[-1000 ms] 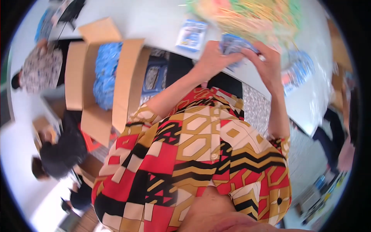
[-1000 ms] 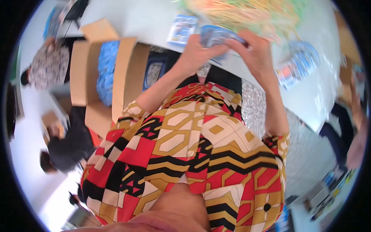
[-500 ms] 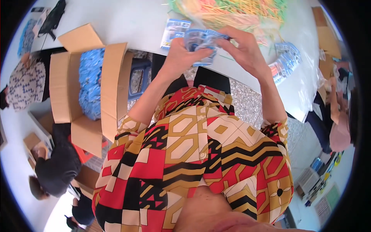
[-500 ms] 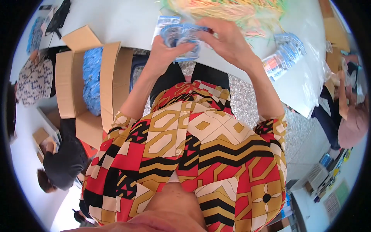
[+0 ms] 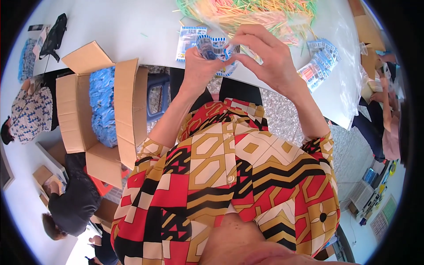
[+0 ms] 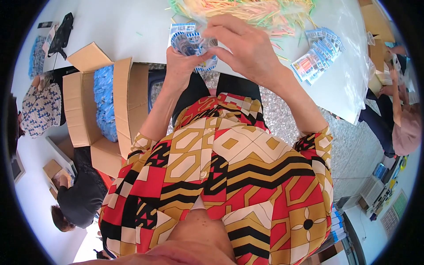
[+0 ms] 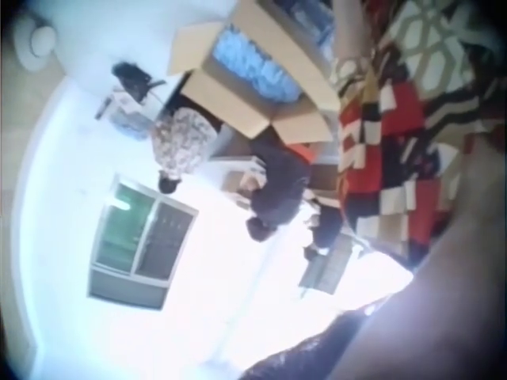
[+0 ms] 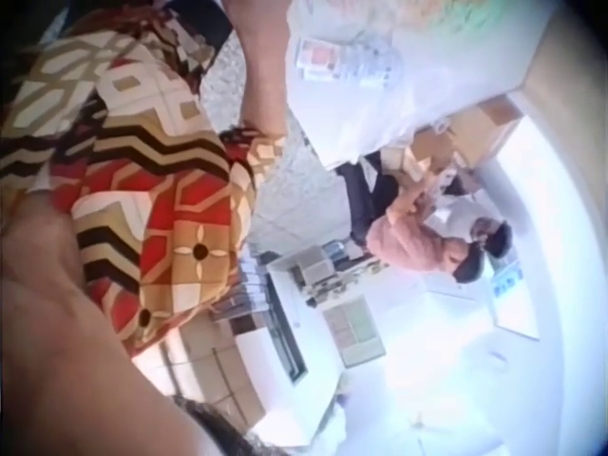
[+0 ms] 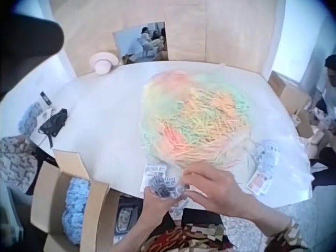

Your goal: Packing colorful shredded paper into small clear plastic bags at a factory workbench.

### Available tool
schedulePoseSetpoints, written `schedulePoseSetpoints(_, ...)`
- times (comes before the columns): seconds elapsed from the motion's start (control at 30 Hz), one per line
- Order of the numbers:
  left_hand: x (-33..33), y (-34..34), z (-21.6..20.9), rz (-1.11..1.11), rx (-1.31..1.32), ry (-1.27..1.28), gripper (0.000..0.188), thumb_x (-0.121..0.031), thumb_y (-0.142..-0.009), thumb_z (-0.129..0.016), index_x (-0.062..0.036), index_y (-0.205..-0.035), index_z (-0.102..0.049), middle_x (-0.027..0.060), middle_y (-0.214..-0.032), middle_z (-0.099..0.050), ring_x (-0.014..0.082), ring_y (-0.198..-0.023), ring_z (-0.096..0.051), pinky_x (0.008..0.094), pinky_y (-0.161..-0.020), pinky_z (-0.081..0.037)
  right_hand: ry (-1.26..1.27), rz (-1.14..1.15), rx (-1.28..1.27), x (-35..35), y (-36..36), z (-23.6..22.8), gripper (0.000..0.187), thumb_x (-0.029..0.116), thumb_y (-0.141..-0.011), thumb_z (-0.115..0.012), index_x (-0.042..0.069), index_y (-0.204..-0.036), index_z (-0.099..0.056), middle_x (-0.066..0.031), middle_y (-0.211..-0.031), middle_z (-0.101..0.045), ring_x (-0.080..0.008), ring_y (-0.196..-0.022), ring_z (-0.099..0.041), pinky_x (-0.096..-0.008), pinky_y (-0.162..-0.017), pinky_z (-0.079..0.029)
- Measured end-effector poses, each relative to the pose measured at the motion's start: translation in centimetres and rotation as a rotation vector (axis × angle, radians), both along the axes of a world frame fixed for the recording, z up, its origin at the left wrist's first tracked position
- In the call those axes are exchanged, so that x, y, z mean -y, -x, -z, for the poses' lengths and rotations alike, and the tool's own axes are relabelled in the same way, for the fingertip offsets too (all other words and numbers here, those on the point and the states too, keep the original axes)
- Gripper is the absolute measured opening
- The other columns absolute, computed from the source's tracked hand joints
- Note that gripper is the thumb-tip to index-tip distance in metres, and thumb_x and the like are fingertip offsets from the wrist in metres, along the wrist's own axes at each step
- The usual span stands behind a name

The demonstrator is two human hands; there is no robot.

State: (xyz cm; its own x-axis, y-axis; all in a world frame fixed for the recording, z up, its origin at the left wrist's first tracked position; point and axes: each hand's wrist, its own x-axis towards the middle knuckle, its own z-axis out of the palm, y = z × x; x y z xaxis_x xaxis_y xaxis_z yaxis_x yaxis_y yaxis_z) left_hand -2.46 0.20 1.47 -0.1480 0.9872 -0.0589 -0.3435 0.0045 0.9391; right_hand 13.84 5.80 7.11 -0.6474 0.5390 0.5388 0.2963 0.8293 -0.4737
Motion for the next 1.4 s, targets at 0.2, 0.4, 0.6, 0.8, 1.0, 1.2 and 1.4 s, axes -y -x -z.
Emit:
schedulePoseSetpoints(0.2, 0.1, 0.4, 0.4, 0.027, -0.035, 0.026, 0.014, 0.002, -0.069, -0.066, 0.0009, -0.083, -0.064, 0.0024, -0.077, -0.064, 0.0061, -0.064, -0.056, 0.0218, -0.056, -0.045, -0.123, -0.055, 0.049, 0.3, -0.2, 0.1, 0.028, 0.002, -0.069, -0.071, 0.005, -0.095, -0.062, -0.0074, -0.101, -0.061, -0.0229, -0.081, -0.062, -0.0304, -0.065, -0.051)
schedulePoseSetpoints(0.4, 0.2, 0.2, -0.3, 0.048, -0.018, 0.090, 0.017, -0.001, -0.067, -0.072, -0.0003, -0.083, -0.065, 0.0021, -0.077, -0.064, 0.0066, -0.063, -0.056, 0.0220, -0.055, -0.045, -0.048, -0.040, 0.034, 0.3, -0.6, 0.0, 0.027, 0.000, -0.068, -0.071, 0.004, -0.093, -0.061, -0.0083, -0.099, -0.062, -0.0222, -0.081, -0.063, -0.0291, -0.065, -0.052)
schedulePoseSetpoints(0.6, 0.3, 0.5, 0.4, 0.111, -0.052, 0.071, 0.015, -0.002, -0.068, -0.072, 0.0011, -0.082, -0.066, 0.0022, -0.074, -0.064, 0.0059, -0.063, -0.056, 0.0221, -0.055, -0.045, -0.108, -0.117, 0.061, 0.0, -0.9, 0.1, 0.024, 0.000, -0.070, -0.069, 0.004, -0.092, -0.061, -0.0072, -0.097, -0.062, -0.0215, -0.080, -0.064, -0.0293, -0.064, -0.052)
schedulePoseSetpoints(0.8, 0.4, 0.3, 0.0, 0.093, -0.180, 0.067, 0.017, -0.003, -0.069, -0.071, 0.0021, -0.084, -0.065, 0.0032, -0.075, -0.065, 0.0066, -0.065, -0.057, 0.0228, -0.059, -0.047, 0.163, -0.117, 0.153, 0.6, -1.0, -0.6, 0.020, 0.002, -0.073, -0.067, 0.004, -0.092, -0.060, -0.0057, -0.089, -0.062, -0.0223, -0.073, -0.061, -0.0303, -0.060, -0.050)
schedulePoseSetpoints(1.0, 0.8, 0.2, 0.1, 0.183, -0.122, 0.079, 0.027, -0.001, -0.069, -0.073, -0.0002, -0.093, -0.062, 0.0030, -0.082, -0.064, 0.0081, -0.072, -0.059, 0.0241, -0.065, -0.048, 0.293, -0.193, 0.260, -0.1, -1.4, -0.8, 0.017, 0.006, -0.077, -0.064, 0.004, -0.093, -0.058, -0.0064, -0.083, -0.060, -0.0253, -0.067, -0.057, -0.0327, -0.057, -0.047)
schedulePoseSetpoints(1.2, 0.8, 1.0, -0.2, 0.355, -0.036, 0.177, 0.035, -0.002, -0.069, -0.076, -0.0021, -0.100, -0.060, 0.0034, -0.093, -0.062, 0.0105, -0.084, -0.059, 0.0263, -0.076, -0.049, 0.194, -0.177, 0.246, -0.8, -1.3, -1.1, 0.013, 0.008, -0.078, -0.064, 0.004, -0.088, -0.058, -0.0088, -0.079, -0.057, -0.0282, -0.073, -0.058, -0.0353, -0.063, -0.047)
schedulePoseSetpoints(1.4, 0.6, 0.7, 0.1, 0.227, -0.156, 0.100, 0.016, -0.008, -0.074, -0.073, 0.0010, -0.085, -0.065, 0.0008, -0.075, -0.064, 0.0052, -0.066, -0.055, 0.0217, -0.058, -0.045, 0.087, -0.199, 0.205, -0.7, -0.4, -1.5, 0.012, 0.012, -0.077, -0.064, 0.007, -0.087, -0.058, -0.0078, -0.076, -0.058, -0.0265, -0.071, -0.059, -0.0357, -0.060, -0.046)
